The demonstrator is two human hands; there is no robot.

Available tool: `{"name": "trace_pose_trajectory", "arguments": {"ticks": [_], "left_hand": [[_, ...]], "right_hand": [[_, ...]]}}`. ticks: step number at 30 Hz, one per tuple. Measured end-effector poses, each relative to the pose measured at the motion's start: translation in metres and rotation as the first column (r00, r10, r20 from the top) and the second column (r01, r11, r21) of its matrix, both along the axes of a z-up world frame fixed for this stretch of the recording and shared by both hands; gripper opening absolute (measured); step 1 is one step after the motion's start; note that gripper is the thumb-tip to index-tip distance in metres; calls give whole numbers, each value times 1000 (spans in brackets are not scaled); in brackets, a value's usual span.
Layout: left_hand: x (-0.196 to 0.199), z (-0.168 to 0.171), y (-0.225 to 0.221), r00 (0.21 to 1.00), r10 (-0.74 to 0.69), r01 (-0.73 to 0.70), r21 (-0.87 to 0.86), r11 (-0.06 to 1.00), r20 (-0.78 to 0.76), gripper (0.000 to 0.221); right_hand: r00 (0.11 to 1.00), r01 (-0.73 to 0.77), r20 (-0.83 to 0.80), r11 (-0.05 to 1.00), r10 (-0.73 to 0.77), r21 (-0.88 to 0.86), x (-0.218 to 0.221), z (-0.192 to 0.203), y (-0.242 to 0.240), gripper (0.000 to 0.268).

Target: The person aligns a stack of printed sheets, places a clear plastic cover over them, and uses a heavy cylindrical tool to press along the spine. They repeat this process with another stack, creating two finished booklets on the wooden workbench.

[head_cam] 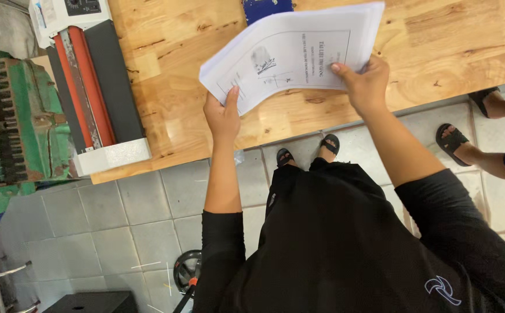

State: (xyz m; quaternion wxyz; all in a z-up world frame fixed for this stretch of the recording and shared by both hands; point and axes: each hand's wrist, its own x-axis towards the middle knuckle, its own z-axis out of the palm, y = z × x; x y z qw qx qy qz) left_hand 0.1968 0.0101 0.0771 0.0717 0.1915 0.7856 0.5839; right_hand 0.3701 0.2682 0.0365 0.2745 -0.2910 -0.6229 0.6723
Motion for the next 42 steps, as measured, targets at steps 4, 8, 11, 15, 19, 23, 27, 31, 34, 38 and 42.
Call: {"name": "trace_pose_trajectory", "arguments": {"ticks": [4, 8, 11, 15, 19, 23, 27, 31, 34, 38, 42], "left_hand": [[24, -13, 1, 997, 16, -39, 336, 941, 71, 42], [20, -20, -1, 988, -11, -35, 297, 954, 152, 41], [18, -32, 2, 982, 73, -107, 199, 974, 171, 32], [11, -44, -3, 983, 53, -95, 239, 967, 175, 32], [1, -48, -11, 979, -40, -9, 240, 971, 199, 35], [4, -38, -7, 981, 6, -36, 152, 988, 194, 33], [16, -24, -15, 993, 87, -101, 183, 978, 83, 27], [14, -13, -40, 994, -104, 86, 352, 932, 31, 49], [26, -11, -40, 996, -38, 17, 242, 970, 84, 44], [46, -9, -17, 973, 221, -229, 134, 964, 69, 27], [34, -7, -8, 967, 30, 14, 174, 985, -252, 53]], "right_hand": [[972, -164, -180, 985, 153, -47, 9, -23, 11, 45], [864, -374, -379, 927, 332, -39, 13, -28, 40, 71], [919, -336, -208, 941, 335, 31, 11, -27, 40, 58], [978, -207, 16, 970, 207, 129, 5, -23, 28, 65], [982, -166, -49, 953, 184, 252, 12, -31, 22, 74], [967, -193, -174, 981, 186, -27, 12, -36, 19, 44], [970, -205, -136, 979, 202, -7, 17, -26, 15, 29], [950, -246, -188, 968, 249, 43, 16, -7, 3, 44], [964, -251, -82, 967, 254, 47, 16, 2, -14, 28], [994, -105, 45, 988, 100, 110, 9, 2, -26, 19], [994, -110, 21, 980, 108, 169, -6, -4, -22, 30]]}}
